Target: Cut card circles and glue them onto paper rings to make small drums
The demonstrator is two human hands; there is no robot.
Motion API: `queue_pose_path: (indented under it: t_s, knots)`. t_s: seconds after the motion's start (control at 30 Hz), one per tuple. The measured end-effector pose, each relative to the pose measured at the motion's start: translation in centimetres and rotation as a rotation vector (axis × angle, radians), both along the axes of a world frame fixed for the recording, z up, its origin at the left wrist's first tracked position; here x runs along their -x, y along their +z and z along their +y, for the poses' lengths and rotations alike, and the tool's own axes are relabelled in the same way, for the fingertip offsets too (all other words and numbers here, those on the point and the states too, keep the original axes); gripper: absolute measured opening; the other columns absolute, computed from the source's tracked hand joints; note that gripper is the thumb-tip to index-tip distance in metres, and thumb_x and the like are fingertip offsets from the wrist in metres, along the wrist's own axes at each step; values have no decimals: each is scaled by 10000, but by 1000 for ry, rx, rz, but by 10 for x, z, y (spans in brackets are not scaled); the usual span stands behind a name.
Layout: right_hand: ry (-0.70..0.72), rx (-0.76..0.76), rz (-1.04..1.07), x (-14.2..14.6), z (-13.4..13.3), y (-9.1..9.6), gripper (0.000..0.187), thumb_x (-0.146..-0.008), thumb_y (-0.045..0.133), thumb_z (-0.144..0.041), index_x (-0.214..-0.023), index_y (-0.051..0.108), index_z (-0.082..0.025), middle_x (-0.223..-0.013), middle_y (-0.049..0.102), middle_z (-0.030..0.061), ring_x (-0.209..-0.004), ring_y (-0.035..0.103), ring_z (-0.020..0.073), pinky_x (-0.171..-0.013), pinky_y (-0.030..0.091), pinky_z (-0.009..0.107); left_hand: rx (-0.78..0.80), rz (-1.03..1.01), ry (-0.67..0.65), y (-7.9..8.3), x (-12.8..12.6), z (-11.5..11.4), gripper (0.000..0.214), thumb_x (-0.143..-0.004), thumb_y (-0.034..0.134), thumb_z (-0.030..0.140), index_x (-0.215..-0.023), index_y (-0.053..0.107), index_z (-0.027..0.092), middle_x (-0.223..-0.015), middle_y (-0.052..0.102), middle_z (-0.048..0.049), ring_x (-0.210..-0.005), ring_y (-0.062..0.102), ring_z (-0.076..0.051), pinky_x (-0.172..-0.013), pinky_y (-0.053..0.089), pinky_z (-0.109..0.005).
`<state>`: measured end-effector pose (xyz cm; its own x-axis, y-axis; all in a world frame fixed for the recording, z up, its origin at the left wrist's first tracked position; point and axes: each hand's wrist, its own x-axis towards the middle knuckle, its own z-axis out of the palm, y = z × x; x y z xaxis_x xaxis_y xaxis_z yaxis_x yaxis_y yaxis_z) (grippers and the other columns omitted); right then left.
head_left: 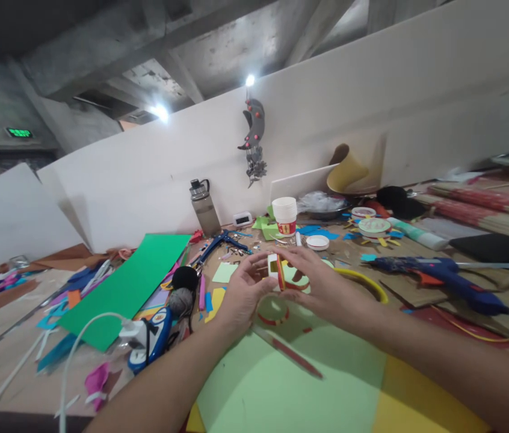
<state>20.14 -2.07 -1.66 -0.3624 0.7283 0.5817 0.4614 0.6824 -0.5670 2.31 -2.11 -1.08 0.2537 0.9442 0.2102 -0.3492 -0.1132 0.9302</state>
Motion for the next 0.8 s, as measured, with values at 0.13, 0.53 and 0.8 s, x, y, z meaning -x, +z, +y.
queue_pose_path:
  t_s: [0.13, 0.53, 0.8]
  knots:
    - [30, -11, 35, -1, 6, -4, 688, -809, 682, -225, -1442, 425, -309, -1373, 506, 124, -1305, 479, 296, -1032, 472, 518, -57, 40, -37, -5, 4, 5, 520, -658, 833, 264, -1138, 639, 218, -1138, 674, -86, -1006, 640, -205, -810, 534, -307]
    - [-38, -77, 26, 0, 9, -7, 655, -787, 711, -212, -1396, 473, -252, -1276, 561, 122, -1212, 561, 273, -1006, 508, 455, -102, 211, -71, 3, 5, -1, 567, -758, 751, 311, -1295, 595, 218, -1317, 622, -107, -1176, 593, -256, -911, 516, -349]
    - [-256, -227, -175, 9, 2, -14, 683, -788, 645, -147, -1424, 400, -186, -1298, 538, 171, -1190, 550, 331, -927, 534, 501, -220, 438, -24, 0, -2, -11, 739, -817, 682, 341, -1483, 376, 247, -1243, 643, -68, -1076, 607, -213, -938, 485, -326]
